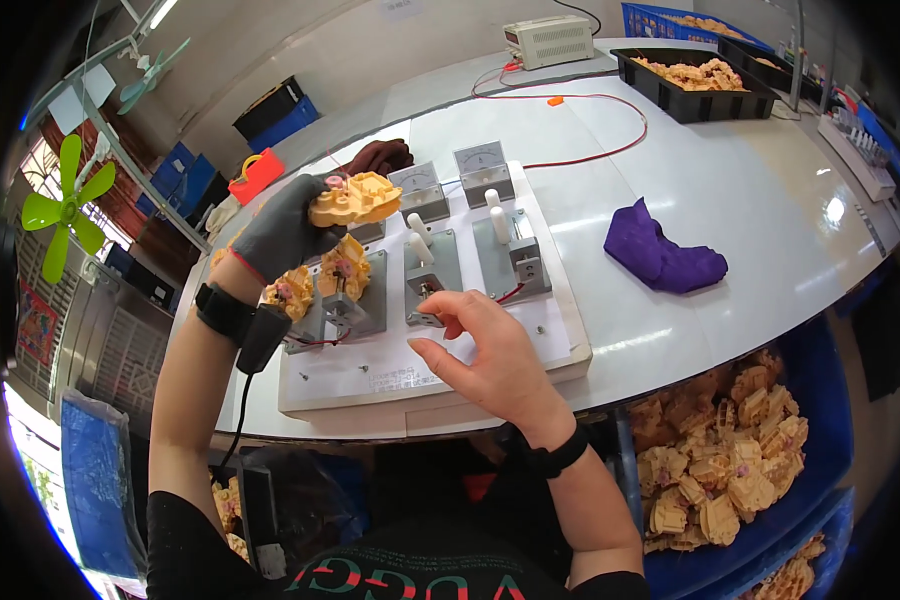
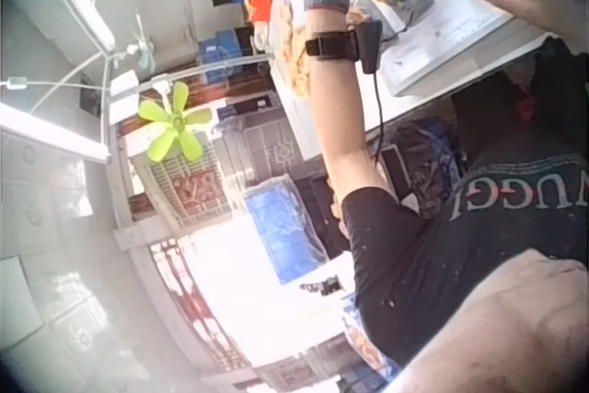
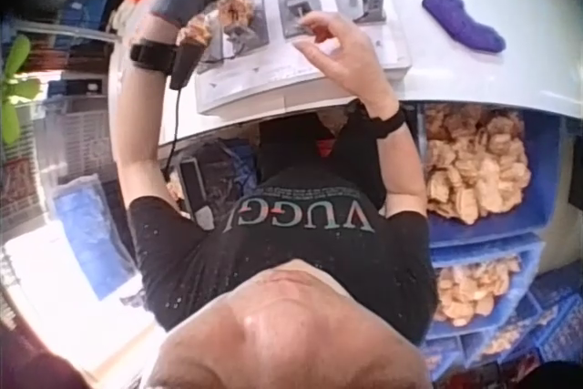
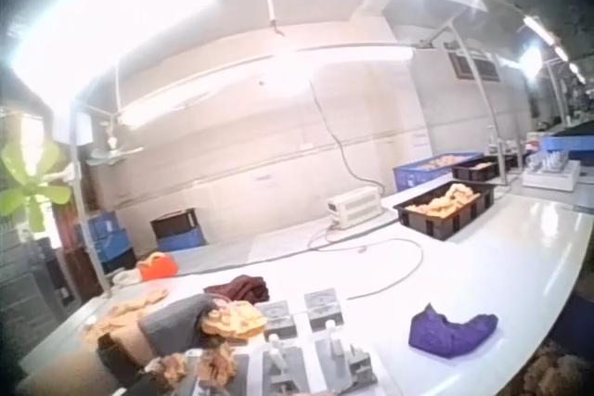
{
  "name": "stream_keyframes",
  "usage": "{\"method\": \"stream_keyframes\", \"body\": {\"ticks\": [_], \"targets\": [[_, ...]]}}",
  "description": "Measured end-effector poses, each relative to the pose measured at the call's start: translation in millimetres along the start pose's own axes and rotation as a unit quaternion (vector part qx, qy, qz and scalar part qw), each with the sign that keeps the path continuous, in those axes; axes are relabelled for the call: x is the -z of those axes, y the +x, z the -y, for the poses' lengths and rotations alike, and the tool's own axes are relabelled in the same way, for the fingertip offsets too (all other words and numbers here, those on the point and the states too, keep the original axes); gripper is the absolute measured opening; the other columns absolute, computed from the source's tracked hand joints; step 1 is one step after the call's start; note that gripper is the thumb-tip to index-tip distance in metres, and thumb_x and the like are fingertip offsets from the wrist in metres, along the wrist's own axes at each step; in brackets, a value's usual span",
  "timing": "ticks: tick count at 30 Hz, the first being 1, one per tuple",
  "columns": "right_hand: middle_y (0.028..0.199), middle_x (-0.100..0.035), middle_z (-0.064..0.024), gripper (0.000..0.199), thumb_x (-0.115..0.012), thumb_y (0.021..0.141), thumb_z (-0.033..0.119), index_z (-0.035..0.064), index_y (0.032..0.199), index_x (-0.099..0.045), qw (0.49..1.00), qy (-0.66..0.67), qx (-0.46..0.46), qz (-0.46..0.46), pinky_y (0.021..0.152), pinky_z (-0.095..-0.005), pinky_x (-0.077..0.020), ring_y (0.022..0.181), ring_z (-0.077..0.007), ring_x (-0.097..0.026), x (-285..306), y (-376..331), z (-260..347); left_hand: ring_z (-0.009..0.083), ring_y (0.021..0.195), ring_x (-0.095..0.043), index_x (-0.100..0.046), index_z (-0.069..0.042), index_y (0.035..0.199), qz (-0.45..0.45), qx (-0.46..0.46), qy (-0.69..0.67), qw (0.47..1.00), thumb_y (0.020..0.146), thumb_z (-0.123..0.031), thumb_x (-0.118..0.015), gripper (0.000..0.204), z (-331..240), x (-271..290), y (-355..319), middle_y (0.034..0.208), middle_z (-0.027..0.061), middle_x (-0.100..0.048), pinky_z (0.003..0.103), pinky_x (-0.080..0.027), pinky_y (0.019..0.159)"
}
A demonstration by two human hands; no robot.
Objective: Testing yellow plastic toy housings using a specialized electrical testing jig with analog gauges.
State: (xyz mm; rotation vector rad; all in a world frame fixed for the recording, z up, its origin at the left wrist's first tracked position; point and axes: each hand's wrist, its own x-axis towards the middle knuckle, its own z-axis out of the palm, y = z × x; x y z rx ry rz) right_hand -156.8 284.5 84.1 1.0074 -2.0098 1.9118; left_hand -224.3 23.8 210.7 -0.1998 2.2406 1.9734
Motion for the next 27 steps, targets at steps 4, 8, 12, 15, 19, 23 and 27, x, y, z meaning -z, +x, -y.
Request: {"method": "stream_keyframes", "body": {"ticks": [4,8,12,15,19,23,27], "targets": [[0.097,-0.063,-0.0059,0.035,-0.076,0.081,0.008,0.0048,0.113,-0.062,1.0,0.012,-0.005,-0.007,0.076,-0.0282,-0.0497,0.082,-0.0145,-0.059,-5,0,3,0.0181,0.087,-0.067,-0.052,-0.005,0.129,-0.075,-0.038,0.135,0.987,0.095,-0.035,-0.055,0.045,3,-27,4,0.109,0.0108,-0.065,0.031,-0.058,0.066],[0.093,-0.062,-0.0064,0.034,-0.076,0.082,0.01,0.0048,0.113,-0.062,1.0,-0.002,0.012,-0.024,0.069,-0.0279,-0.0494,0.075,-0.0156,-0.056,-2,-2,-4,0.0168,0.091,-0.066,-0.046,-0.005,0.141,-0.042,-0.075,0.307,0.948,0.097,-0.035,-0.053,0.054,6,-55,-11,0.111,0.0135,-0.064,0.031,-0.058,0.072],[0.095,-0.063,-0.0058,0.035,-0.076,0.08,0.009,0.0049,0.112,-0.062,1.0,-0.003,0.003,-0.018,0.072,-0.0279,-0.0493,0.078,-0.0149,-0.058,-1,-1,-2,0.0162,0.094,-0.066,-0.041,-0.007,0.147,-0.014,-0.064,0.388,0.919,0.097,-0.034,-0.055,0.058,-3,-56,-35,0.117,0.0138,-0.064,0.029,-0.054,0.082],[0.094,-0.062,-0.006,0.035,-0.077,0.08,0.01,0.0053,0.112,-0.062,1.0,-0.008,0.006,-0.022,0.07,-0.0281,-0.0491,0.074,-0.0153,-0.056,-1,-1,0,0.019,0.095,-0.067,-0.041,-0.009,0.148,-0.011,-0.108,0.479,0.871,0.099,-0.034,-0.054,0.057,0,-59,-41,0.11,0.0152,-0.068,0.031,-0.051,0.088],[0.093,-0.062,-0.006,0.036,-0.077,0.079,0.009,0.0059,0.112,-0.063,0.999,-0.026,0.008,-0.027,0.071,-0.028,-0.0486,0.074,-0.0155,-0.056,-3,-1,-2,0.0306,0.09,-0.069,-0.035,-0.013,0.151,0.029,-0.125,0.534,0.836,0.101,-0.04,-0.051,0.06,-6,-55,-34,0.1,0.0229,-0.068,0.036,-0.051,0.083],[0.093,-0.062,-0.0055,0.037,-0.077,0.079,0.008,0.0057,0.112,-0.063,0.999,-0.035,0.008,-0.011,0.072,-0.0277,-0.0482,0.075,-0.0153,-0.056,-8,-2,-1,0.0355,0.086,-0.068,-0.03,-0.01,0.151,0.162,-0.071,0.681,0.711,0.101,-0.038,-0.047,0.06,-3,-69,-16,0.098,0.0217,-0.07,0.044,-0.052,0.077],[0.099,-0.063,-0.0048,0.034,-0.075,0.081,0.006,0.0044,0.112,-0.061,0.998,-0.051,-0.017,-0.024,0.075,-0.0278,-0.0485,0.079,-0.0139,-0.057,-12,-6,-5,0.0357,0.091,-0.067,-0.027,-0.01,0.154,0.152,-0.013,0.546,0.824,0.099,-0.04,-0.048,0.065,-11,-62,-29,0.107,0.024,-0.068,0.041,-0.052,0.082]]}}
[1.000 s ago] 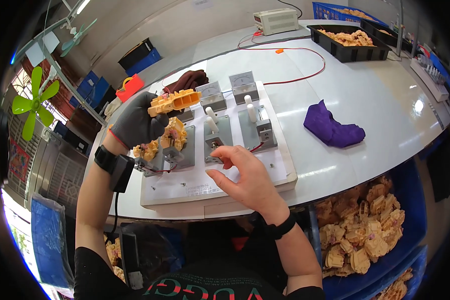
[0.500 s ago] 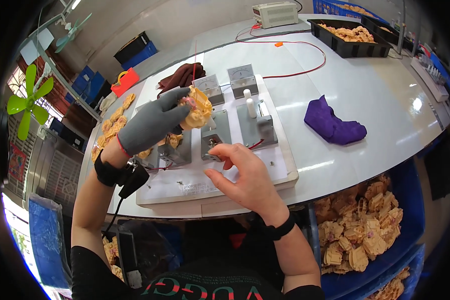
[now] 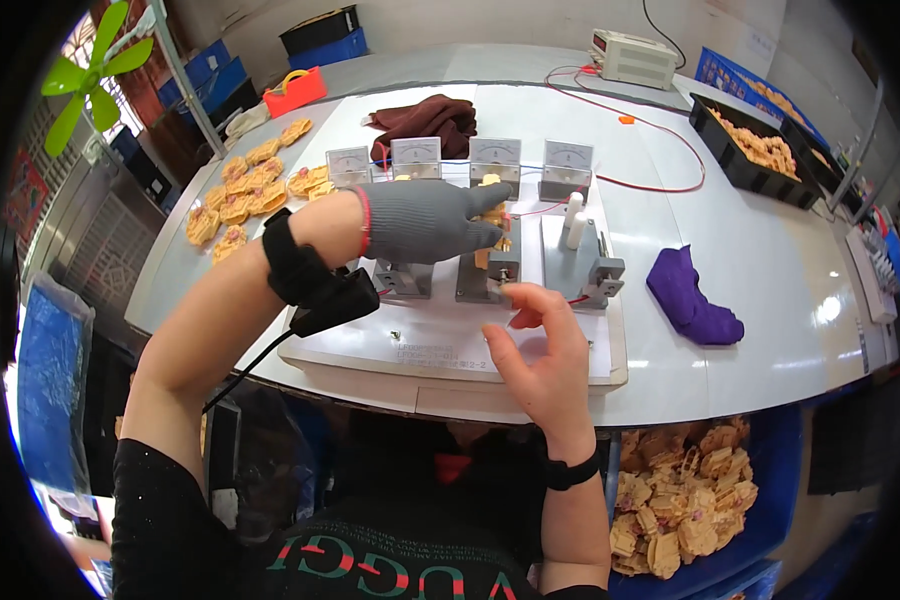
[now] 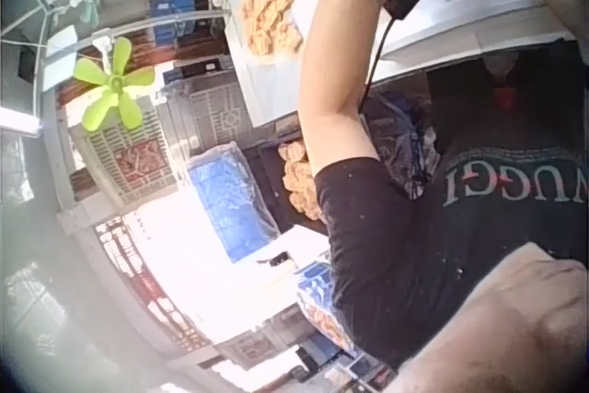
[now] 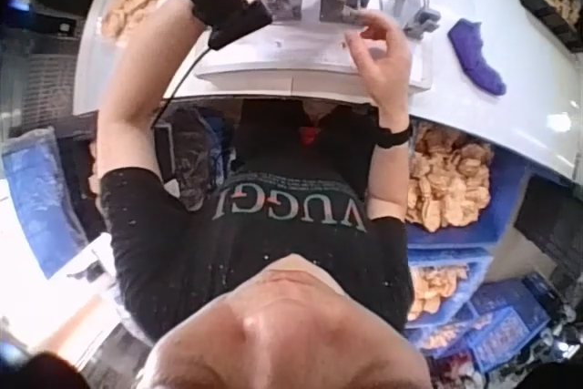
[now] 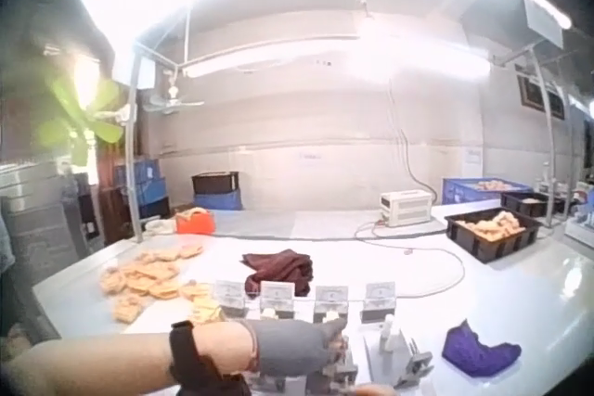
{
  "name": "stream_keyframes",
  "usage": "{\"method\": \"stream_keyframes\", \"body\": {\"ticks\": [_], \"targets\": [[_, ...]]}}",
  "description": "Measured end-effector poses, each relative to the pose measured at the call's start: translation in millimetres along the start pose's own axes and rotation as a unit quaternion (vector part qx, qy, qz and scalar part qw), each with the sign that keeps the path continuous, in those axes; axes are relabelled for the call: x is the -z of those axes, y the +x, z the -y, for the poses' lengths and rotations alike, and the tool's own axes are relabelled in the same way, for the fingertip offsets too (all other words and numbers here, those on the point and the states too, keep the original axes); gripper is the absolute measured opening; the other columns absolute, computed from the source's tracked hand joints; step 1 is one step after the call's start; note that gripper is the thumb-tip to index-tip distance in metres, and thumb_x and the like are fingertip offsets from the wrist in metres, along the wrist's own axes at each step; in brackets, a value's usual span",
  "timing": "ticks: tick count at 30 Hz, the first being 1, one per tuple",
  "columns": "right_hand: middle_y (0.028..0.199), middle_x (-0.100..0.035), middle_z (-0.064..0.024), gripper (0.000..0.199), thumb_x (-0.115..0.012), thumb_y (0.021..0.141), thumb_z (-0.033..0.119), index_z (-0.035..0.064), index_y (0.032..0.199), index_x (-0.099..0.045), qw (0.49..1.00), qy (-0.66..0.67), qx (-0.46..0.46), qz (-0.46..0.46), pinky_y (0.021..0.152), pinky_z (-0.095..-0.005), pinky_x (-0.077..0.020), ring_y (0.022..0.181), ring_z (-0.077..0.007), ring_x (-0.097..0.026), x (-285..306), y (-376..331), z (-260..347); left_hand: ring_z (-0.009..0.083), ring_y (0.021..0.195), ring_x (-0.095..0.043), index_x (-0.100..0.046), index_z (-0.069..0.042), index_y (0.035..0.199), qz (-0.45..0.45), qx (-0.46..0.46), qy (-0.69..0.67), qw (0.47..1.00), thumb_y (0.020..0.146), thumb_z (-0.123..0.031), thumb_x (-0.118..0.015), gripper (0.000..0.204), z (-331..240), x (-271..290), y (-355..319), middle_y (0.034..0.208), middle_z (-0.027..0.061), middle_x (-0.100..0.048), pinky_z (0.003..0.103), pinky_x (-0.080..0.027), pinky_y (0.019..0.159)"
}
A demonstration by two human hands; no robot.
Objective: Testing yellow plastic toy housings using a specialized electrical testing jig with analog gauges.
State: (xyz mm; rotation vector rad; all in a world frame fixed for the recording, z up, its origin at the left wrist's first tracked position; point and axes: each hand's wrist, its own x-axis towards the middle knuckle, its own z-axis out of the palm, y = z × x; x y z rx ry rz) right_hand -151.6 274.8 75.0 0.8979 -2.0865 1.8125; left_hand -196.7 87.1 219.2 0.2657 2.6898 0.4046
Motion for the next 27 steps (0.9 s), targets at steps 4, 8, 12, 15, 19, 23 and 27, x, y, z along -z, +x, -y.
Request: {"method": "stream_keyframes", "body": {"ticks": [4,8,12,15,19,23,27], "targets": [[0.109,-0.061,-0.0079,0.03,-0.068,0.087,0.003,0.002,0.115,-0.058,0.995,-0.023,-0.027,-0.091,0.082,-0.028,-0.0485,0.089,-0.0147,-0.058,-4,-2,-8,0.023,0.11,-0.064,-0.043,-0.009,0.147,-0.281,-0.128,-0.08,0.948,0.099,-0.025,-0.058,0.053,35,-6,-52,0.123,0.0198,-0.063,0.034,-0.052,0.093],[0.098,-0.057,-0.0055,0.017,-0.061,0.089,-0.003,0.0003,0.105,-0.058,0.99,0.013,-0.039,-0.132,0.081,-0.0258,-0.0465,0.086,-0.0136,-0.055,-5,-5,-11,0.0163,0.112,-0.06,-0.051,-0.003,0.14,-0.35,0.042,-0.194,0.915,0.099,-0.015,-0.058,0.044,100,-10,-114,0.124,0.0128,-0.063,0.031,-0.049,0.097],[0.095,-0.055,-0.0052,0.007,-0.059,0.091,-0.003,-0.0003,0.097,-0.057,0.995,-0.031,-0.015,-0.096,0.079,-0.0244,-0.0426,0.084,-0.0141,-0.051,1,-6,-8,0.0156,0.095,-0.064,-0.053,-0.007,0.14,-0.347,0.207,-0.102,0.909,0.094,-0.033,-0.061,0.053,229,-30,-128,0.12,0.0142,-0.066,0.028,-0.051,0.086],[0.093,-0.054,-0.0048,0.004,-0.057,0.092,-0.002,-0.0006,0.095,-0.056,0.994,-0.047,-0.024,-0.095,0.079,-0.0238,-0.0409,0.084,-0.0136,-0.049,0,-7,-7,0.0249,0.119,-0.058,-0.048,-0.004,0.143,-0.263,0.286,-0.178,0.904,0.09,-0.034,-0.066,0.063,259,-35,-116,0.136,0.0175,-0.057,0.033,-0.046,0.102],[0.092,-0.054,-0.0042,0.002,-0.056,0.093,-0.001,-0.0007,0.095,-0.056,0.992,-0.069,-0.042,-0.094,0.077,-0.0236,-0.0408,0.083,-0.0125,-0.049,-5,-10,-7,0.0351,0.127,-0.052,-0.046,-0.007,0.143,-0.299,0.17,0.008,0.939,0.078,-0.03,-0.076,0.076,303,-55,-56,0.141,0.0208,-0.052,0.039,-0.042,0.107],[0.092,-0.054,-0.0035,0.002,-0.057,0.093,0.0,-0.0002,0.095,-0.056,0.989,-0.094,-0.053,-0.104,0.075,-0.023,-0.0407,0.081,-0.0116,-0.049,-6,-12,-9,0.0348,0.128,-0.05,-0.045,-0.012,0.144,-0.256,0.209,0.025,0.944,0.078,-0.036,-0.075,0.076,282,-51,0,0.138,0.0199,-0.052,0.04,-0.041,0.108],[0.092,-0.055,-0.0032,0.002,-0.057,0.093,0.001,-0.0001,0.094,-0.056,0.989,-0.089,-0.058,-0.098,0.074,-0.0231,-0.0409,0.08,-0.0116,-0.049,-7,-12,-11,0.0354,0.123,-0.055,-0.045,-0.011,0.143,-0.239,0.282,-0.006,0.929,0.08,-0.038,-0.072,0.074,275,-48,2,0.132,0.0206,-0.052,0.04,-0.047,0.101]]}}
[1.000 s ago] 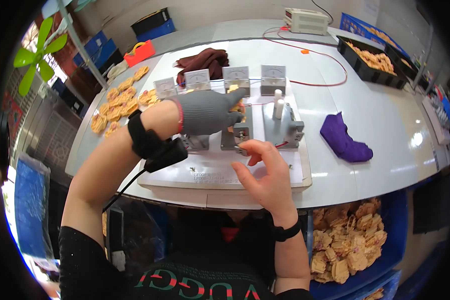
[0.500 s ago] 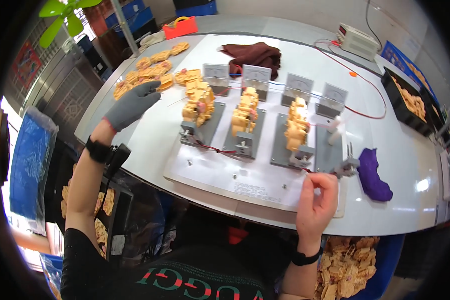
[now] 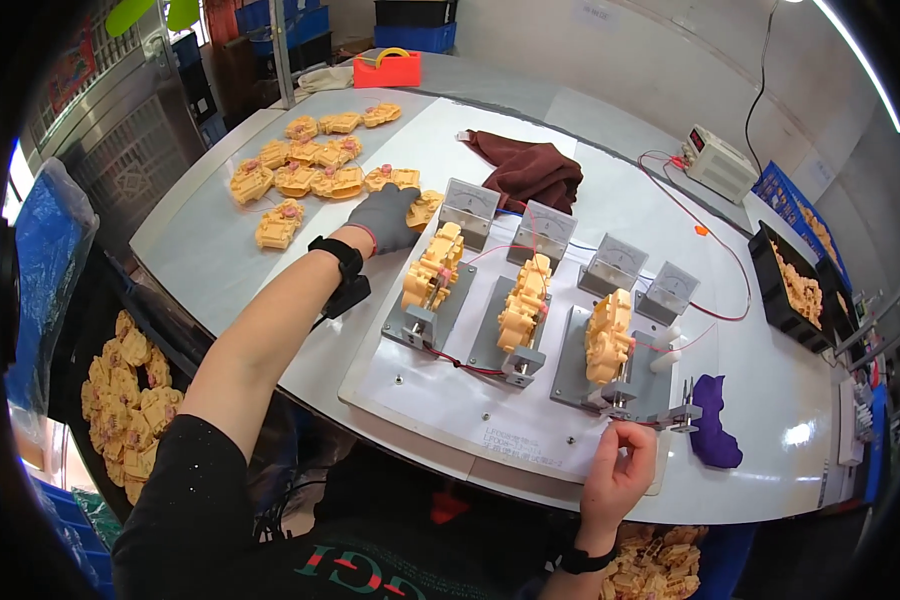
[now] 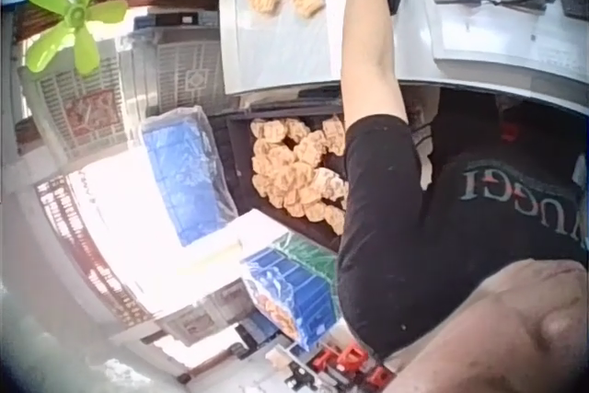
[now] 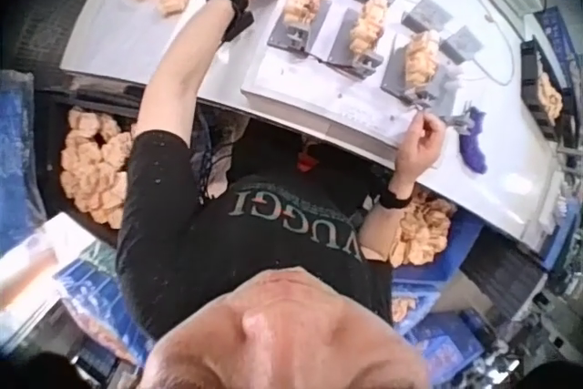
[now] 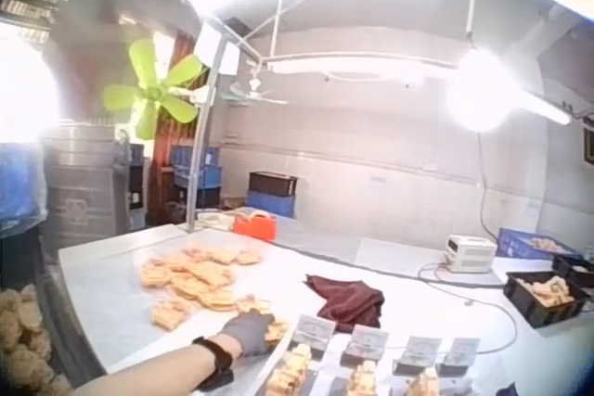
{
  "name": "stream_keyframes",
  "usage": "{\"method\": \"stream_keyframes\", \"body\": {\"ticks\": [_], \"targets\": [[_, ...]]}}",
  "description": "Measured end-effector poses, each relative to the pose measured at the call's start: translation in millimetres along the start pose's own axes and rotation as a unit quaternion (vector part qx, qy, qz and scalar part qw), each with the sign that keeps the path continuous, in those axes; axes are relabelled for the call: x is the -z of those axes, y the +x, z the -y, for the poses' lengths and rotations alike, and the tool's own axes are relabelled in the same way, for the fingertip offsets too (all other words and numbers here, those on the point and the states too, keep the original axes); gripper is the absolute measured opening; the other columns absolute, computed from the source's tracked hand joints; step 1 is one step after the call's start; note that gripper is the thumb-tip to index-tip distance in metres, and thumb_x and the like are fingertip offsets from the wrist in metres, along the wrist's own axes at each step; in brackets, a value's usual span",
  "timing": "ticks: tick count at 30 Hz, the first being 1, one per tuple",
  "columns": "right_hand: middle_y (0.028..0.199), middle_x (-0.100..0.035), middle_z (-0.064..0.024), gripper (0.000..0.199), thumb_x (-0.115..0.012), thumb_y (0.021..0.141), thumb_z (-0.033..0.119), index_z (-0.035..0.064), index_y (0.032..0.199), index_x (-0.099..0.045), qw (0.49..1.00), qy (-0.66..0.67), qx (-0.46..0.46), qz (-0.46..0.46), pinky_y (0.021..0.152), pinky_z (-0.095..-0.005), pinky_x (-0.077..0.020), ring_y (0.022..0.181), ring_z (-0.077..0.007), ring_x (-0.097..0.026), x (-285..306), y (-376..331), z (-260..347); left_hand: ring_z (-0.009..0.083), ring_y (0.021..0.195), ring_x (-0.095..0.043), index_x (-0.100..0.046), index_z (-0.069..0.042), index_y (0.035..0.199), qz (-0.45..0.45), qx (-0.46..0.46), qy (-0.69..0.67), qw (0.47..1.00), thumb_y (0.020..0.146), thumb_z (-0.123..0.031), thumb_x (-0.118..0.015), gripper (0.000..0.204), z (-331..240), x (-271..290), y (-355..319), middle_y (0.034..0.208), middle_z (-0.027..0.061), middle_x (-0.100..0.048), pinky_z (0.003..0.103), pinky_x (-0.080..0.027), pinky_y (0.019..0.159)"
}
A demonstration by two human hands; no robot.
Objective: Testing yellow plastic toy housings using a specialized electrical testing jig with analog gauges.
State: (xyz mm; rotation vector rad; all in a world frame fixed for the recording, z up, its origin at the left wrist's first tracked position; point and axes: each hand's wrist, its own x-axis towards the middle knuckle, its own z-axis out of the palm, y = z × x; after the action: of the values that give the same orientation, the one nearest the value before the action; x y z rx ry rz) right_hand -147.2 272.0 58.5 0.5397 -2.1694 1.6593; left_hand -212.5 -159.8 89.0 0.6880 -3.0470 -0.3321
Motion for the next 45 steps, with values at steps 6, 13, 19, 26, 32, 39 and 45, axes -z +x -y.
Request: {"method": "stream_keyframes", "body": {"ticks": [6,13,19,26,32,39,45], "targets": [[0.09,-0.055,-0.0038,0.003,-0.058,0.093,0.001,-0.0002,0.094,-0.056,0.999,-0.008,0.032,0.002,0.073,-0.024,-0.0416,0.078,-0.012,-0.049,1,4,4,0.0354,0.121,-0.056,-0.045,-0.007,0.142,0.054,0.02,0.027,0.998,0.081,-0.034,-0.065,0.07,12,15,-32,0.135,0.0231,-0.05,0.04,-0.048,0.1],[0.085,-0.054,-0.0043,0.003,-0.06,0.091,0.0,0.0,0.091,-0.057,0.998,-0.003,0.05,0.024,0.07,-0.0249,-0.042,0.073,-0.0138,-0.049,0,7,12,0.0132,0.07,-0.065,-0.058,0.001,0.11,0.075,0.103,-0.28,0.952,0.089,-0.037,-0.057,0.044,85,10,-58,0.091,0.0116,-0.064,0.027,-0.055,0.064],[0.086,-0.058,-0.0067,0.004,-0.061,0.09,-0.001,0.0,0.091,-0.058,0.996,0.03,0.082,0.022,0.073,-0.0268,-0.046,0.075,-0.0158,-0.054,4,4,14,0.0144,0.083,-0.067,-0.053,0.003,0.121,-0.022,0.058,-0.513,0.856,0.09,-0.02,-0.06,0.04,55,62,-135,0.102,0.0098,-0.064,0.029,-0.059,0.077],[0.11,-0.059,-0.0099,0.04,-0.063,0.09,-0.001,0.0026,0.127,-0.048,0.963,0.242,0.046,0.109,0.081,-0.0285,-0.0488,0.093,-0.0176,-0.061,-24,-12,52,0.0151,0.101,-0.064,-0.046,0.002,0.136,0.055,-0.1,-0.572,0.812,0.09,-0.014,-0.065,0.052,-90,92,-237,0.114,0.0084,-0.063,0.03,-0.053,0.088],[0.131,-0.05,-0.0099,0.061,-0.063,0.095,0.006,0.0041,0.143,-0.026,0.884,0.439,-0.059,0.152,0.096,-0.033,-0.0458,0.117,-0.0184,-0.054,-24,-21,67,0.0187,0.101,-0.062,-0.048,-0.001,0.137,0.106,-0.234,-0.462,0.849,0.086,-0.017,-0.07,0.057,-160,51,-266,0.113,0.0144,-0.06,0.032,-0.051,0.085],[0.147,-0.042,-0.0082,0.06,-0.048,0.105,0.017,0.0033,0.156,-0.018,0.768,0.591,-0.156,0.189,0.11,-0.0346,-0.0389,0.132,-0.0175,-0.046,20,-21,26,0.019,0.1,-0.061,-0.048,0.002,0.137,0.171,-0.291,-0.401,0.851,0.095,-0.031,-0.063,0.055,-197,70,-248,0.115,0.0134,-0.061,0.031,-0.05,0.086],[0.143,-0.048,-0.0078,0.055,-0.052,0.103,0.015,0.003,0.153,-0.029,0.783,0.521,-0.18,0.286,0.105,-0.0303,-0.0432,0.128,-0.0152,-0.049,35,-18,15,0.0153,0.113,-0.056,-0.041,-0.002,0.146,0.323,-0.28,-0.35,0.834,0.095,-0.05,-0.054,0.071,-236,83,-196,0.13,0.009,-0.056,0.026,-0.049,0.089]]}}
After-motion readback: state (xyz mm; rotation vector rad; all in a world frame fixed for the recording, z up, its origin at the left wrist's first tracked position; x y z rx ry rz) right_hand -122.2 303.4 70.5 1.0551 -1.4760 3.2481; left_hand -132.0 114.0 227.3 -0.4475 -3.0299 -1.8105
